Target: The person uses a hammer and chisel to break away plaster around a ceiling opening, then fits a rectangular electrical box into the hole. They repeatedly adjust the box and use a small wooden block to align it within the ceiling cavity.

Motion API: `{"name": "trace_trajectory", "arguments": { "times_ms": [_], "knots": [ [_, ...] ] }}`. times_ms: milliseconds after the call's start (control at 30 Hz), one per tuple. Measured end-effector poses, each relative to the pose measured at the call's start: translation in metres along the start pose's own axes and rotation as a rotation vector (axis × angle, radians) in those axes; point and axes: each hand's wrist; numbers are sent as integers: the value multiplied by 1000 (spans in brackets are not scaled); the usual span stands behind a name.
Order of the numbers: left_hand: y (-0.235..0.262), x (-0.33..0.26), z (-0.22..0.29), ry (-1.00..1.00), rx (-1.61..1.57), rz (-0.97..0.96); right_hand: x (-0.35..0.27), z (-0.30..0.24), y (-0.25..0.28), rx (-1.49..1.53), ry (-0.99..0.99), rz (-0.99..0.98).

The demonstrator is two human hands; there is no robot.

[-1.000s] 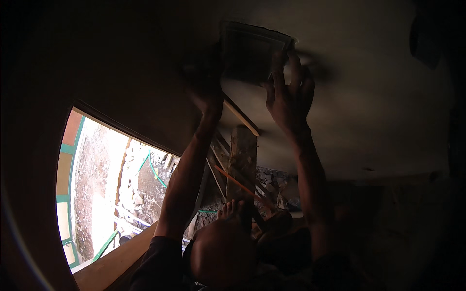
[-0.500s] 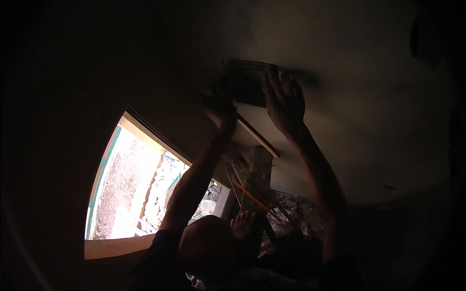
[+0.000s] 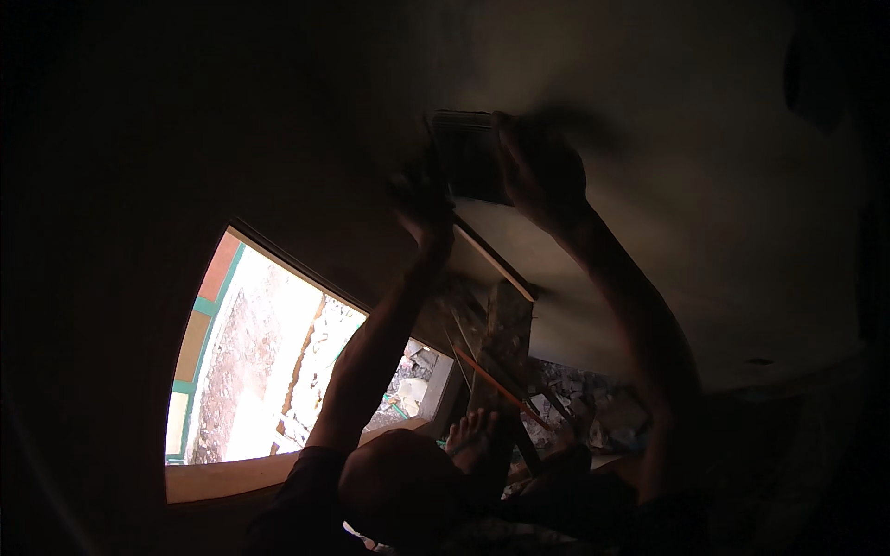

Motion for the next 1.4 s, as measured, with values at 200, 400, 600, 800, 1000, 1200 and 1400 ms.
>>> {"name": "trace_trajectory", "arguments": {
  "times_ms": [200,400,600,800,1000,1200,1400],
  "knots": [
    [0,-6,8,-240,-48,151,2,17,-9,-125,233,164],
    [-5,2,-11,-473,365,289,4,20,-2,-55,106,157],
    [19,-9,49,267,-523,-25,12,22,5,-28,95,113],
    [2,-12,28,194,-810,-39,-9,10,0,-38,25,218],
    [17,-25,29,224,-377,-93,-12,-9,-14,-26,-145,198],
    [-33,-29,6,-273,-326,348,-26,-73,-29,425,-451,294],
    [17,-12,60,349,-1105,247,3,-33,-56,1611,-990,247]
  ]
}}
Point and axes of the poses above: each hand's wrist, its own x-axis towards the middle knuckle, its own y-axis out of the back of the hand, z = x × y
